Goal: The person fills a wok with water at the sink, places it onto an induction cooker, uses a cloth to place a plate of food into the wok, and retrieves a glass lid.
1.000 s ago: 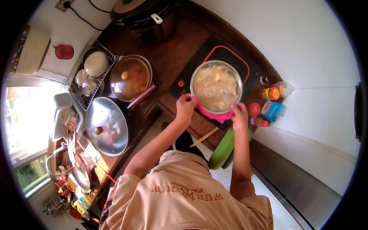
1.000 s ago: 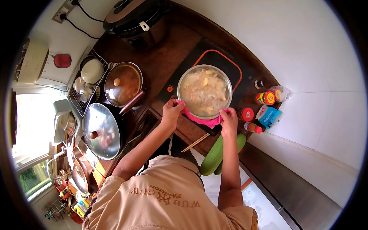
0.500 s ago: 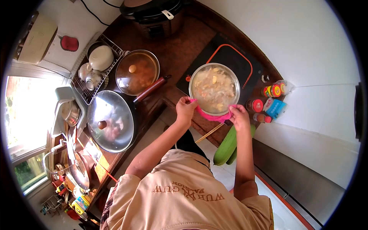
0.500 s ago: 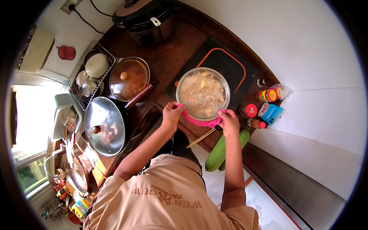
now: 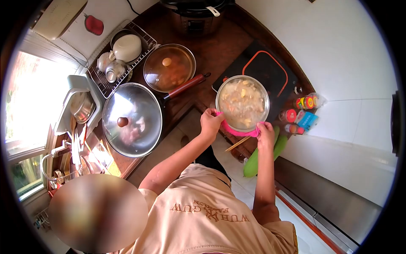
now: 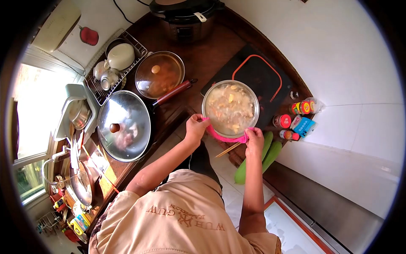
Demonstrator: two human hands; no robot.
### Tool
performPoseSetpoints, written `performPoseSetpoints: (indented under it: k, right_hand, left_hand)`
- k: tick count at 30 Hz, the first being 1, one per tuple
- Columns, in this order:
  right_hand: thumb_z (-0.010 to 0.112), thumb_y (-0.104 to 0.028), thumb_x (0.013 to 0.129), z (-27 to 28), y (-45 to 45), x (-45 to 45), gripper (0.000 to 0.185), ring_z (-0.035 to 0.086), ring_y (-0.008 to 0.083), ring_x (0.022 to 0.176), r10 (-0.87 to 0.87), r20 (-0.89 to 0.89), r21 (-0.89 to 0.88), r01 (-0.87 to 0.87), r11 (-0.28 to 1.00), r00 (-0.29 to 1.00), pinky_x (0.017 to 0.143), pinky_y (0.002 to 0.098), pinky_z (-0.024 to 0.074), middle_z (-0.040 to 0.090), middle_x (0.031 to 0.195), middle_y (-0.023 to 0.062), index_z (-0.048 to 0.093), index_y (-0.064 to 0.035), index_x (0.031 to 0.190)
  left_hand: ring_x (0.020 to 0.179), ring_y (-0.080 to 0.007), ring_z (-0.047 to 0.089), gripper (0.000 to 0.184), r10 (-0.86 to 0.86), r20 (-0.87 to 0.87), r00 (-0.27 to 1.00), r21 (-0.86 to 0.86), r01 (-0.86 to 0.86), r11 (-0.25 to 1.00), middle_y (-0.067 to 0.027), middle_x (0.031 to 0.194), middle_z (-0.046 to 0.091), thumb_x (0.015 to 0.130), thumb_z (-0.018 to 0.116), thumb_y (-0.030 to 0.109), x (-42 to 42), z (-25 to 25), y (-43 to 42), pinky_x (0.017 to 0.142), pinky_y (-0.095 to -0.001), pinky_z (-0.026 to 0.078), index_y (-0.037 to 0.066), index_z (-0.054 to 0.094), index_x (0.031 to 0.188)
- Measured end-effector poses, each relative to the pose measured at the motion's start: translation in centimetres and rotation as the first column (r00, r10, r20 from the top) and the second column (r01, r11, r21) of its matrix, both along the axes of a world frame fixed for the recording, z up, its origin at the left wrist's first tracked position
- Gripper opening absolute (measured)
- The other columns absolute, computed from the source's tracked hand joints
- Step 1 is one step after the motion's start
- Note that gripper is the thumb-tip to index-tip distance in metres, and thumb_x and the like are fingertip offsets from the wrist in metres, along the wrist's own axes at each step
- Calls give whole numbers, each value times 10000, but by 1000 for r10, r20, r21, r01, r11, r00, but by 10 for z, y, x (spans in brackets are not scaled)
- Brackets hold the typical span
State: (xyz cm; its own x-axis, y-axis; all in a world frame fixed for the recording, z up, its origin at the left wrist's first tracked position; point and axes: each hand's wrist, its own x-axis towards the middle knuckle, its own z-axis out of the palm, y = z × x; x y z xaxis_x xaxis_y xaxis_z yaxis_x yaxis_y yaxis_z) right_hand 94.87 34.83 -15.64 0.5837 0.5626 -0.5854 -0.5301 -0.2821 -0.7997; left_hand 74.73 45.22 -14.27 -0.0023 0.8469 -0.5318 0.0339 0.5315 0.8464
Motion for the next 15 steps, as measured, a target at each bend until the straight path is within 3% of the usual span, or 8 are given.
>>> performPoseSetpoints:
  k: [3, 10, 12, 15]
  right_hand:
    - [627, -16, 806, 1, -9, -17, 128, 589, 113, 645, -13, -1, 32, 13, 999, 1000, 524, 235, 497, 602, 783, 30, 540, -67, 886]
    - [636, 16, 779, 10, -35, -57, 141, 528, 81, 634, -62, 32, 81, 59, 995, 998, 552, 216, 452, 558, 760, 2, 533, -55, 843]
    - [615, 11, 804, 13, -45, -65, 121, 571, 107, 700, -32, 34, 101, 29, 994, 999, 631, 233, 484, 584, 787, 24, 538, -52, 873]
    - [613, 21, 800, 22, -57, -82, 114, 563, 105, 701, -26, 62, 118, 19, 993, 998, 647, 224, 469, 584, 795, 23, 542, -50, 854]
  left_hand:
    - [622, -91, 543, 164, -38, 28, 999, -40, 39, 998, -19, 712, 575, 724, 672, 27, -15, 18, -7, 562, -233, 447, 27, 542, 823]
    - [594, -99, 551, 158, -71, 50, 996, 9, 71, 997, -34, 707, 583, 725, 661, 20, -51, 19, -32, 550, -238, 449, 12, 539, 825]
    - [582, -96, 547, 152, -66, 70, 995, 24, 65, 998, -36, 703, 583, 727, 650, 10, -62, 25, -40, 538, -240, 449, 9, 536, 827]
    - [589, -92, 547, 156, -41, 94, 995, 15, 39, 999, -29, 707, 580, 727, 652, 9, -77, 35, -54, 547, -236, 450, 17, 533, 828]
